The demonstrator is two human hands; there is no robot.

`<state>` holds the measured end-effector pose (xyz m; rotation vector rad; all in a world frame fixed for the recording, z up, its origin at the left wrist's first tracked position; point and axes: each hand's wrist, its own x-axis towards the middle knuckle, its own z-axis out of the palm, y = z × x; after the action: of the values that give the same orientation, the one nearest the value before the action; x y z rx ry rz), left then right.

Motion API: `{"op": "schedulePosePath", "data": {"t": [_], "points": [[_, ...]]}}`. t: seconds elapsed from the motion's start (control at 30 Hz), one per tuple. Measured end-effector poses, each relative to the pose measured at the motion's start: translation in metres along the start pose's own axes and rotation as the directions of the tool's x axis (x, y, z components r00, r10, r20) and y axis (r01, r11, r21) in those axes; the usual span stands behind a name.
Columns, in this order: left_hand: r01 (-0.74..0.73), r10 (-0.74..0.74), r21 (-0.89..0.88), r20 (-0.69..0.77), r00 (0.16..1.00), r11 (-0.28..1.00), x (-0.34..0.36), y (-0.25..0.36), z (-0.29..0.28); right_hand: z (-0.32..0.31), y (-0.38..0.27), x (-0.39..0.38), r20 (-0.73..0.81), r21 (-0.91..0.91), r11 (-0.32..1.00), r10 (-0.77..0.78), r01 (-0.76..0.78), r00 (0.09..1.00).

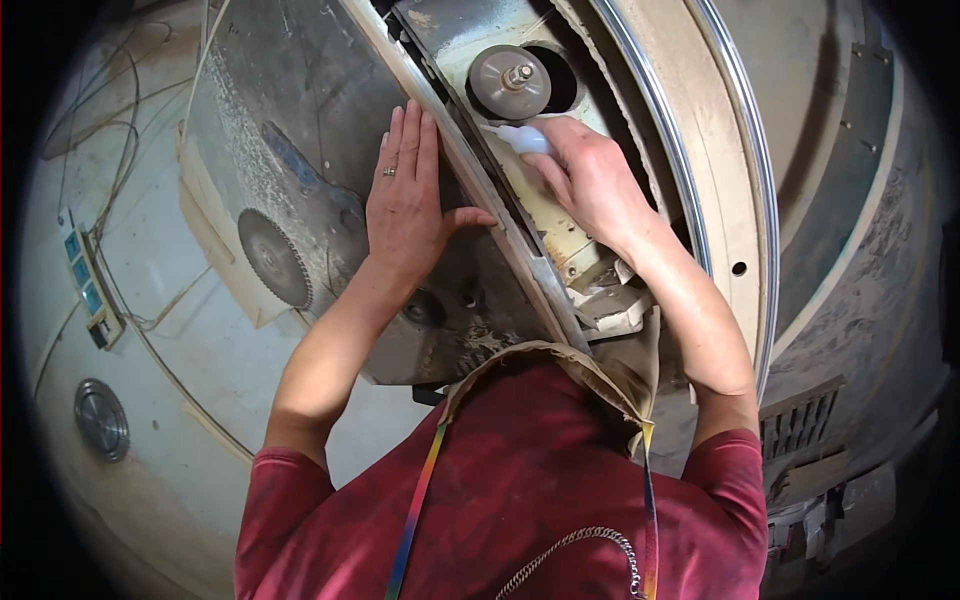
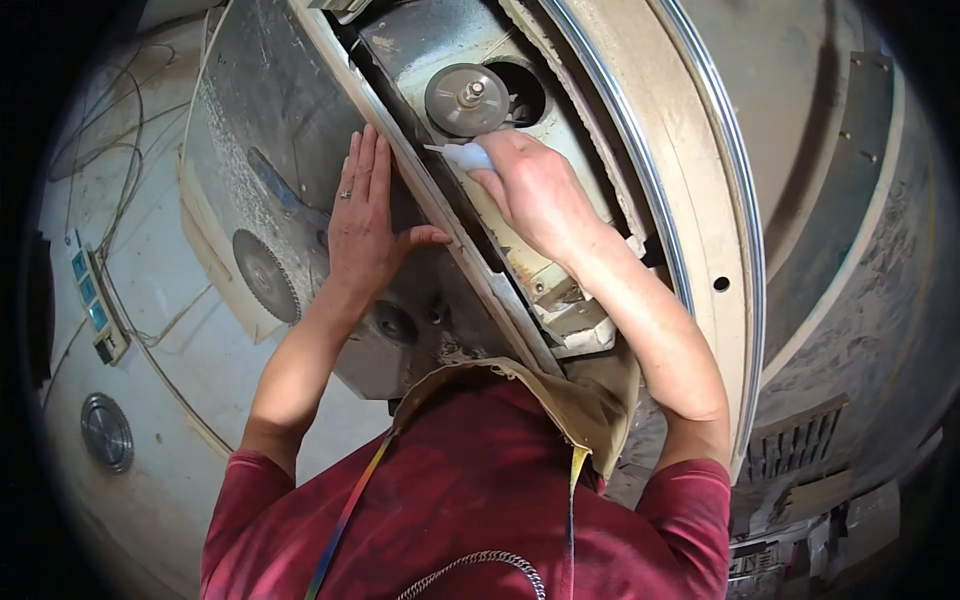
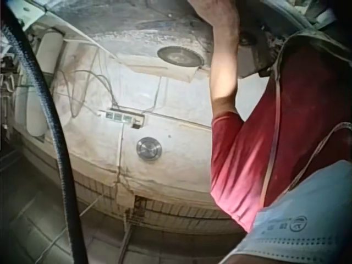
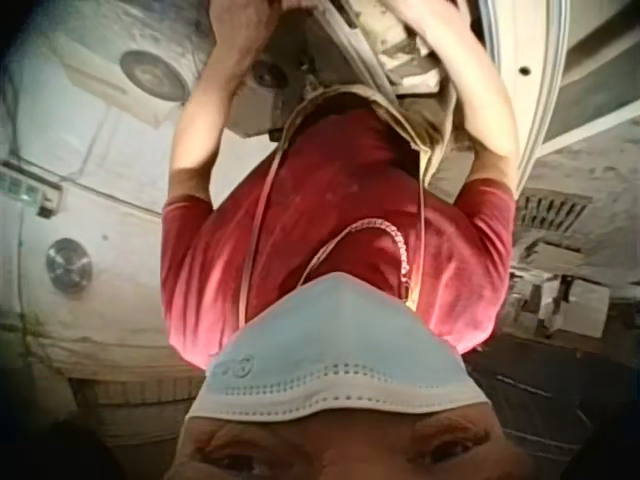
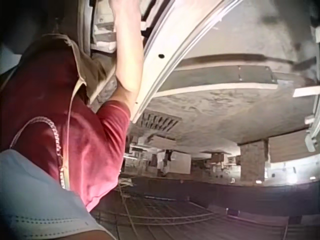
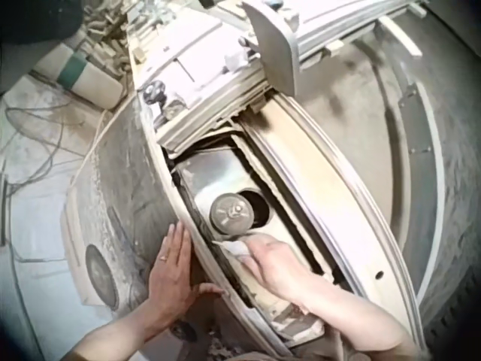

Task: Cleaning the table saw surface and attaching a wooden guide strip using adhesive.

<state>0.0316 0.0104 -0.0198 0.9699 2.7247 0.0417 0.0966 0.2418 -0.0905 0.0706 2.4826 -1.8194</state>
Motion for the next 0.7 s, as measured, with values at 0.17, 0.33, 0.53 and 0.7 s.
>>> {"op": "schedulePosePath", "data": {"t": [0.17, 0.33, 0.53, 0.7], "points": [[0.057, -0.053, -0.070, 0.053, 0.997, 0.996, 0.003, 0.007, -0.007, 0.011, 0.017, 0.012, -0.027, 0.002, 0.995, -0.099, 0.099, 0.995], [0.088, -0.083, -0.040, 0.107, 0.991, 0.995, 0.008, 0.011, -0.012, 0.019, 0.019, 0.033, -0.042, -0.023, 0.983, -0.180, 0.180, 0.983], [0.125, -0.119, -0.035, 0.130, 0.984, 0.992, 0.012, 0.013, -0.015, 0.038, 0.013, 0.054, -0.071, -0.117, 0.970, -0.223, 0.214, 0.972], [0.135, -0.127, -0.067, 0.113, 0.985, 0.989, 0.009, 0.012, -0.012, 0.042, 0.006, 0.067, -0.048, -0.257, 0.933, -0.274, 0.254, 0.960]]}}
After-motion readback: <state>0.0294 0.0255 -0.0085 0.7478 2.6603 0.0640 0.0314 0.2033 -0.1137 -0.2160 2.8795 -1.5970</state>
